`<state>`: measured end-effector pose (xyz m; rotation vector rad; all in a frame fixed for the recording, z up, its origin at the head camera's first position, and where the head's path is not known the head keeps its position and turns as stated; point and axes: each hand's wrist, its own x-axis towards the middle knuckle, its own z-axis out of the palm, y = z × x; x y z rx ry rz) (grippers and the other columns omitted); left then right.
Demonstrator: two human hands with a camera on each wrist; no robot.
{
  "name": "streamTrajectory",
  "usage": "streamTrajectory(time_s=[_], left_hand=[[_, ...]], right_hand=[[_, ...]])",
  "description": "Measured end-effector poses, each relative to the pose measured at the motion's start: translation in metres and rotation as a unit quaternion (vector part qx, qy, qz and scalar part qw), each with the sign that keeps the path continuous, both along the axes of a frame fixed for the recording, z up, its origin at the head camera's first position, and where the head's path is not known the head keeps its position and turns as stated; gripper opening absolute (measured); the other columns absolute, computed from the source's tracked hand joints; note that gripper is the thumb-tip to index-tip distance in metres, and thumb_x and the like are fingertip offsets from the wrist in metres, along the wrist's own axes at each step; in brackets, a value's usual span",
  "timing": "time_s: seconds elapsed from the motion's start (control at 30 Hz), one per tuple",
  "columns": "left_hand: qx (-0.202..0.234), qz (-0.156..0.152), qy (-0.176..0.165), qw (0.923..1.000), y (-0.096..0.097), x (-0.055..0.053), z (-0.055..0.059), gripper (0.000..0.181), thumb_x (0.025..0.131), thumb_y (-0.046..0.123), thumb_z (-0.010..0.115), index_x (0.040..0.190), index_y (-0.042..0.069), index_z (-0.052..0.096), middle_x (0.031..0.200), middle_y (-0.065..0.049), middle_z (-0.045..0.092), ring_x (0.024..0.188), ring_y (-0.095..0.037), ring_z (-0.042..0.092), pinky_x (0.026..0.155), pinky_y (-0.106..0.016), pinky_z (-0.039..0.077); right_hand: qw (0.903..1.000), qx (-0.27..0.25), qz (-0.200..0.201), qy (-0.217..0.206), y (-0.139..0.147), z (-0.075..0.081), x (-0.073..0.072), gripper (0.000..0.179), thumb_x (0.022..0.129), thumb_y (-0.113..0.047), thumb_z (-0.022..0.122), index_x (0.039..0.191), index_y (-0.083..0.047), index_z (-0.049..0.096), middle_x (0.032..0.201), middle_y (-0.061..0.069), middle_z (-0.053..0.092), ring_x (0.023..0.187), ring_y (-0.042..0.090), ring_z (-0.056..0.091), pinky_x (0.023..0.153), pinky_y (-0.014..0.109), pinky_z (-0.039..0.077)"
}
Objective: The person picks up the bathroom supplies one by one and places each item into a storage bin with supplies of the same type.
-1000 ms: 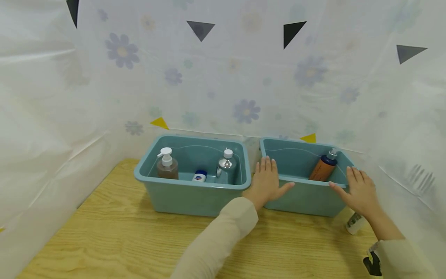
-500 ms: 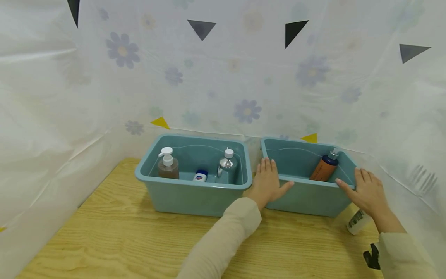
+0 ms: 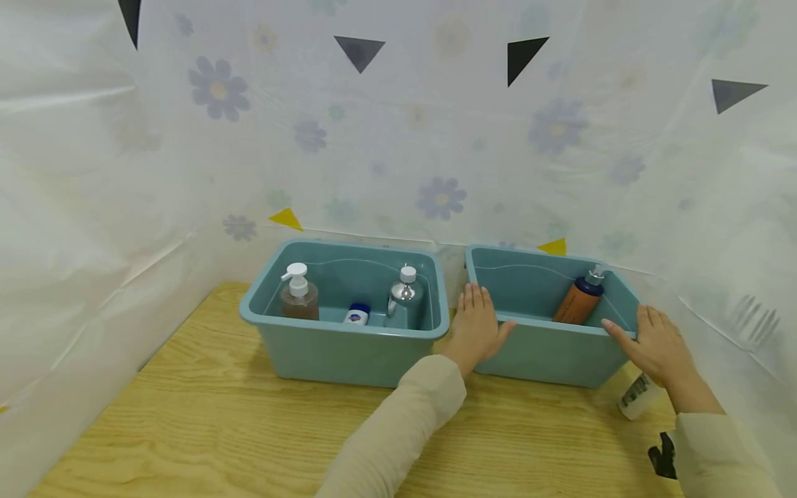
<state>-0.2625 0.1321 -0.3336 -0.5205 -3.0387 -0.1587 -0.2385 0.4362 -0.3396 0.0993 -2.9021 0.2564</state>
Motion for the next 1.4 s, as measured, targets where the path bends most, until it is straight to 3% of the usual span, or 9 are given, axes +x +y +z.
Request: streamTrajectory(time_s=[0.83, 1.4], left_hand=[[-0.015, 0.004, 0.007, 0.9999, -0.001, 0.004, 0.004, 0.074, 0.096, 0.058, 0.018, 0.149, 0.007, 0.017, 0.157, -0.01, 0.011, 0.145, -0.021, 0.01, 0.117, -0.03, 0.016], [-0.053, 0.004, 0.016, 0.9984, -0.004, 0.01, 0.007, 0.074, 0.095, 0.059, 0.016, 0.149, 0.009, 0.019, 0.156, -0.009, 0.014, 0.145, -0.02, 0.012, 0.117, -0.03, 0.017]], right_hand=[[1.0, 0.008, -0.001, -0.004, -0.002, 0.002, 0.001, 0.089, 0.096, -0.05, 0.035, 0.135, 0.027, 0.01, 0.129, 0.053, 0.02, 0.118, 0.065, 0.019, 0.098, 0.069, 0.016], [0.9998, 0.018, -0.002, -0.004, -0.002, 0.003, 0.003, 0.09, 0.096, -0.051, 0.035, 0.134, 0.028, 0.011, 0.129, 0.054, 0.02, 0.118, 0.066, 0.02, 0.096, 0.07, 0.017]])
